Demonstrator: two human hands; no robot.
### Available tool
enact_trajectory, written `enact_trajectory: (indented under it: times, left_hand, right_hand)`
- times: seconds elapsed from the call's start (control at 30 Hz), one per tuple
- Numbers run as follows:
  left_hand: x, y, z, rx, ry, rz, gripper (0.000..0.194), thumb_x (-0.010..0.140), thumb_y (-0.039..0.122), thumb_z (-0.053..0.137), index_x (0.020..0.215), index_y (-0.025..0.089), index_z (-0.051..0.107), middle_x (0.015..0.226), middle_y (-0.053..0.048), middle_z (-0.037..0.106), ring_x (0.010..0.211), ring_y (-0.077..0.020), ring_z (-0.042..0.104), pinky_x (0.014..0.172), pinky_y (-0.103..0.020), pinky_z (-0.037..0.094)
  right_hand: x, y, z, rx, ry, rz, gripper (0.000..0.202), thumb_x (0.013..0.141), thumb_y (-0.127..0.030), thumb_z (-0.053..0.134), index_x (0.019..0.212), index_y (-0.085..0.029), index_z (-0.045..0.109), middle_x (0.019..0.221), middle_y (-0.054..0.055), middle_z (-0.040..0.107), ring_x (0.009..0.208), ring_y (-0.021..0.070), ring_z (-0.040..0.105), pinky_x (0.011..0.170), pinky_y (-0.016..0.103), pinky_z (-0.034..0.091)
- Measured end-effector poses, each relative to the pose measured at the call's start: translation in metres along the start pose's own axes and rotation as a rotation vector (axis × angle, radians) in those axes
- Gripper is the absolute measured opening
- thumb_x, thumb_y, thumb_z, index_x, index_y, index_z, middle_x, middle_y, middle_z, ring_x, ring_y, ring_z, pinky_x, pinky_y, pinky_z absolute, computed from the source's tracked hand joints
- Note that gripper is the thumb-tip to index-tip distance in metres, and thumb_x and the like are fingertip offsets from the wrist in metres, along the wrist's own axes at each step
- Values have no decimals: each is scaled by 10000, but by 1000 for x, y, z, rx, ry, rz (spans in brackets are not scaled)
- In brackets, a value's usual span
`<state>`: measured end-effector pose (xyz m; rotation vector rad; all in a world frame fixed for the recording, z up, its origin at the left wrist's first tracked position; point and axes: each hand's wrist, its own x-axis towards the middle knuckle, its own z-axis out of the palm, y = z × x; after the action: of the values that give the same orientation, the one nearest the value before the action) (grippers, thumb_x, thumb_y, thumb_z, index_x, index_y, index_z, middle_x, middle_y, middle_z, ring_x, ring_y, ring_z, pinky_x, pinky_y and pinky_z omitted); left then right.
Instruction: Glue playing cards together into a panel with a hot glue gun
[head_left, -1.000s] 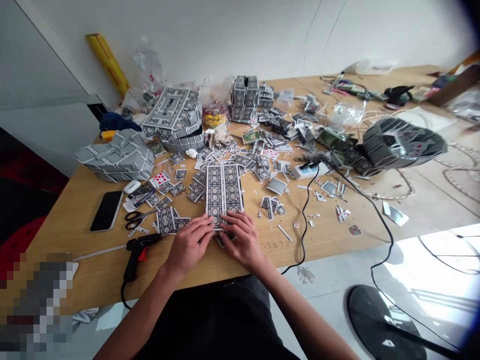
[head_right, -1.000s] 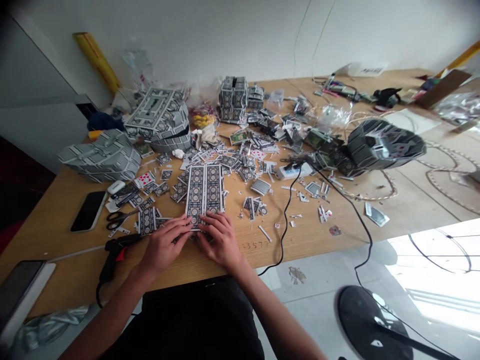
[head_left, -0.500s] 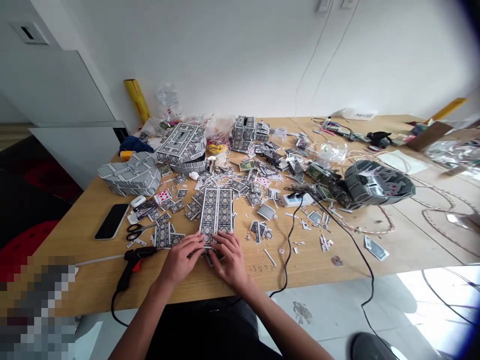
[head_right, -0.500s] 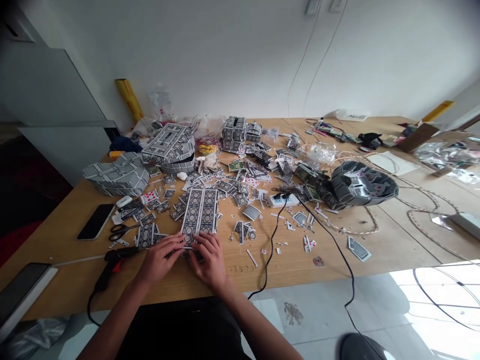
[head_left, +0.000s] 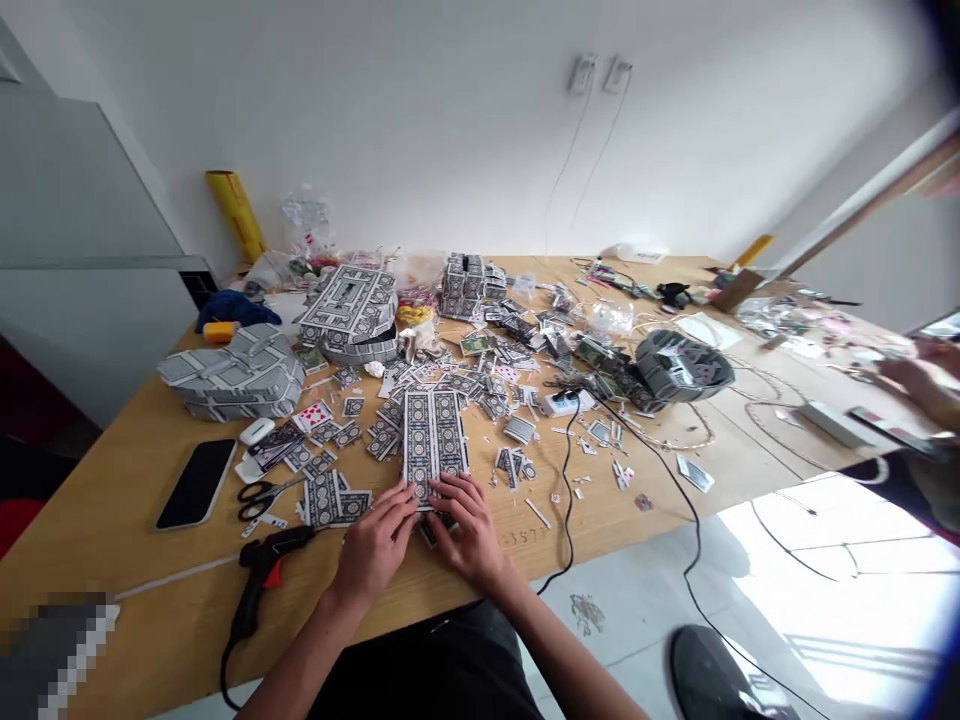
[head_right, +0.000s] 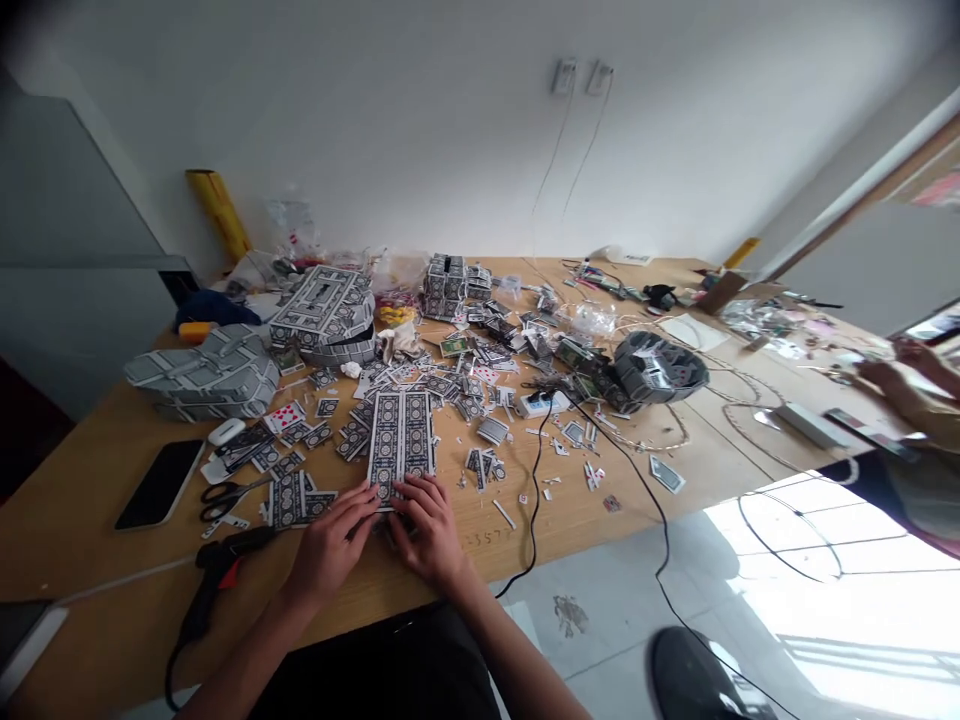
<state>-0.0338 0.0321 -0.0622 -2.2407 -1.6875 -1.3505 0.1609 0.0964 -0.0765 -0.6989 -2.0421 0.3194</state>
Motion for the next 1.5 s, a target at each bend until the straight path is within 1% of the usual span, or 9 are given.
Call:
enact_trajectory:
  times: [0.13, 0.27, 0.4, 0.67, 0.8, 0.97, 1.1, 1.3, 1.5]
  left_hand:
    - [6, -7, 0, -4, -18, 46, 185, 1067, 160, 594, 1131, 218, 759, 1253, -73, 839, 1207, -257, 806, 1009, -410, 713]
    - [9, -12, -1, -26, -27, 48, 181, 1064, 167, 606, 1120, 229, 767, 1242, -71, 842, 1211, -258, 805, 1014, -396, 710]
    - [9, -11, -2, -35, -19, 40, 182, 1054, 165, 627, 1130, 232, 778, 1232, -72, 846, 1197, -256, 811, 1010, -386, 712]
    - [8, -9, -4, -22, -26, 42, 238, 1035, 128, 659, 1215, 240, 766, 1268, -70, 837, 1221, -256, 802, 1047, -385, 697]
    - [9, -8, -4, -24, -36, 22, 254, 1029, 115, 662, 1222, 244, 764, 1276, -65, 835, 1232, -251, 798, 1049, -377, 695]
    - [12, -9, 0, -28, -17, -3, 252, 1030, 125, 663, 1220, 253, 767, 1273, -58, 836, 1224, -248, 801, 1046, -377, 698]
    - [15, -11, 1, -13, -18, 4, 239, 1038, 126, 663, 1225, 242, 756, 1273, -67, 835, 1231, -244, 798, 1053, -369, 692]
    - [16, -14, 2, 3, -17, 31, 211, 1039, 126, 672, 1210, 223, 749, 1263, -68, 835, 1239, -230, 793, 1065, -351, 679]
    - [17, -16, 5, -3, -9, 26, 195, 1049, 135, 667, 1207, 215, 748, 1261, -72, 833, 1242, -224, 788, 1065, -356, 677]
  right_hand:
    - [3, -3, 2, -50, 10, 3, 210, 974, -230, 702, 1174, -289, 731, 1276, 85, 837, 1268, 305, 768, 1116, 569, 595]
    - [3, -3, 4, -66, 8, 13, 218, 976, -231, 706, 1185, -291, 723, 1285, 82, 835, 1270, 305, 770, 1113, 573, 599]
    - [1, -2, 3, -65, -7, 30, 222, 985, -242, 712, 1199, -299, 725, 1281, 76, 838, 1263, 302, 775, 1115, 572, 600]
    - [-3, 0, 2, -26, -53, 78, 270, 990, -243, 724, 1251, -313, 719, 1314, 69, 829, 1304, 298, 758, 1166, 566, 569]
    - [-1, 2, 0, 10, -62, 92, 271, 975, -240, 737, 1238, -303, 725, 1314, 73, 828, 1305, 299, 755, 1159, 558, 572]
    - [7, 9, -2, 8, -80, 71, 240, 993, -259, 714, 1228, -308, 724, 1298, 70, 833, 1281, 298, 765, 1138, 563, 579]
    - [13, 12, -3, 13, -98, 61, 229, 1006, -255, 707, 1231, -297, 715, 1307, 70, 830, 1293, 284, 755, 1142, 552, 566]
    - [13, 13, -2, 5, -87, 55, 226, 1006, -245, 706, 1227, -291, 704, 1312, 66, 827, 1294, 279, 748, 1149, 541, 547]
    - [14, 15, 1, 6, -83, 41, 235, 994, -233, 717, 1223, -285, 702, 1317, 68, 823, 1302, 276, 739, 1162, 535, 533]
